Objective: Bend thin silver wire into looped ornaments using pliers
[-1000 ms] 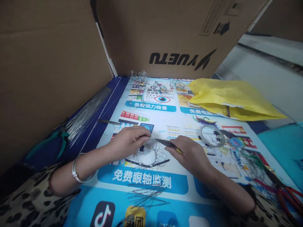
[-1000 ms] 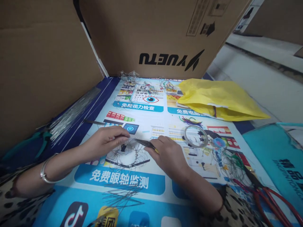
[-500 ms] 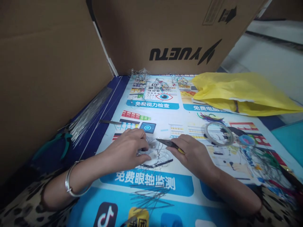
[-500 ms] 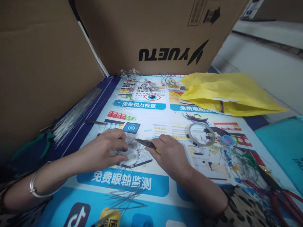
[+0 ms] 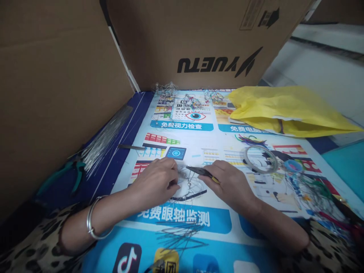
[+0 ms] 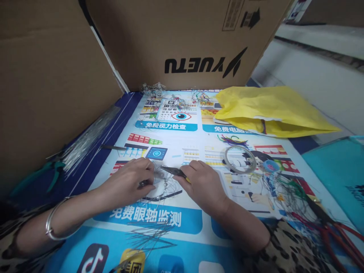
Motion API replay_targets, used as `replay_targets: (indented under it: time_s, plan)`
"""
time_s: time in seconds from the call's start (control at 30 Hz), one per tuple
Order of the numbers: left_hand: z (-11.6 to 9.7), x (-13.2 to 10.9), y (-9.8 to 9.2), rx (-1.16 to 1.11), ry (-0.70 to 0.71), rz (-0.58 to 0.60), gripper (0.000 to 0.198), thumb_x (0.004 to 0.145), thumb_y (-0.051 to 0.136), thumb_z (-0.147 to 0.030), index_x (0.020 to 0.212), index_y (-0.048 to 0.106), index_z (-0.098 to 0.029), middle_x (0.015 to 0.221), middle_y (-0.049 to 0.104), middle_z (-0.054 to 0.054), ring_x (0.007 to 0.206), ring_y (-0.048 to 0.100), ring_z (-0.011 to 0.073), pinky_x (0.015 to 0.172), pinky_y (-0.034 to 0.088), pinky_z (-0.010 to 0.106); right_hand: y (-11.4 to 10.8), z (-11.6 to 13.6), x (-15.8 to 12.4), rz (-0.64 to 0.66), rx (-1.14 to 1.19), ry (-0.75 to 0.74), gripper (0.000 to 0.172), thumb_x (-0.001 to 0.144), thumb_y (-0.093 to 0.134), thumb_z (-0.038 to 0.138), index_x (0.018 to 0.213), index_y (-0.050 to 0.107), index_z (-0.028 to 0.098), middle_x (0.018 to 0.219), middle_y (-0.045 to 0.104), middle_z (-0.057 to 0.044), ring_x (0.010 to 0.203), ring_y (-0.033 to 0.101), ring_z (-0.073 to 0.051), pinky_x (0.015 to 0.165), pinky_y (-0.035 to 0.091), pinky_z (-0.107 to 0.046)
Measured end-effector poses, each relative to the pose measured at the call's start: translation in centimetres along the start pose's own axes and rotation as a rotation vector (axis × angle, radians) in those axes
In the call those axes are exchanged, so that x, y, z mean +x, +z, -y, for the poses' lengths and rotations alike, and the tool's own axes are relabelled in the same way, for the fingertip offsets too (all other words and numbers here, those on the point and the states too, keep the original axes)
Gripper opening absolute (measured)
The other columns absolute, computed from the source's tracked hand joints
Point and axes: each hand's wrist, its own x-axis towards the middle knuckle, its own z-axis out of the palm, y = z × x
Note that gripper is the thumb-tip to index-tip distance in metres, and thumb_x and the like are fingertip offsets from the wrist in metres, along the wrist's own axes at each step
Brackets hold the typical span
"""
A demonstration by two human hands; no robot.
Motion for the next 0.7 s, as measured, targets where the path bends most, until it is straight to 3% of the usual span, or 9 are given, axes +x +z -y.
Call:
replay_targets:
  time_s: [0.33,0.7]
  plan:
    - [0.7,0.1,-0.5,-0.271,-0.051,-0.041,0.010,0.078,0.050,-0.016,0.070,0.057,-0.017,0.085,0.056,0.002,0.085,0.052,0.0156,0.075,0.041,0.028,-0.1,0.1,0.0,-0.009,-0.001,-0.022,0.027,0.087,0.049,0.039,0.083,0.064,0.017,0.075,0.061,-0.006,0.073,0.056,-0.018,0.065,0.044,-0.029]
    - [1.9,0.7,-0.4,-0.378,-0.054,-0.069,0.012,0.077,0.050,-0.013,0.068,0.057,-0.017,0.088,0.063,0.002,0.089,0.057,0.0160,0.080,0.042,0.029,-0.1,0.0,0.2,0.000,-0.034,-0.037,0.027,0.088,0.048,0.039,0.082,0.064,0.018,0.074,0.061,-0.005,0.074,0.054,-0.017,0.067,0.042,-0.028]
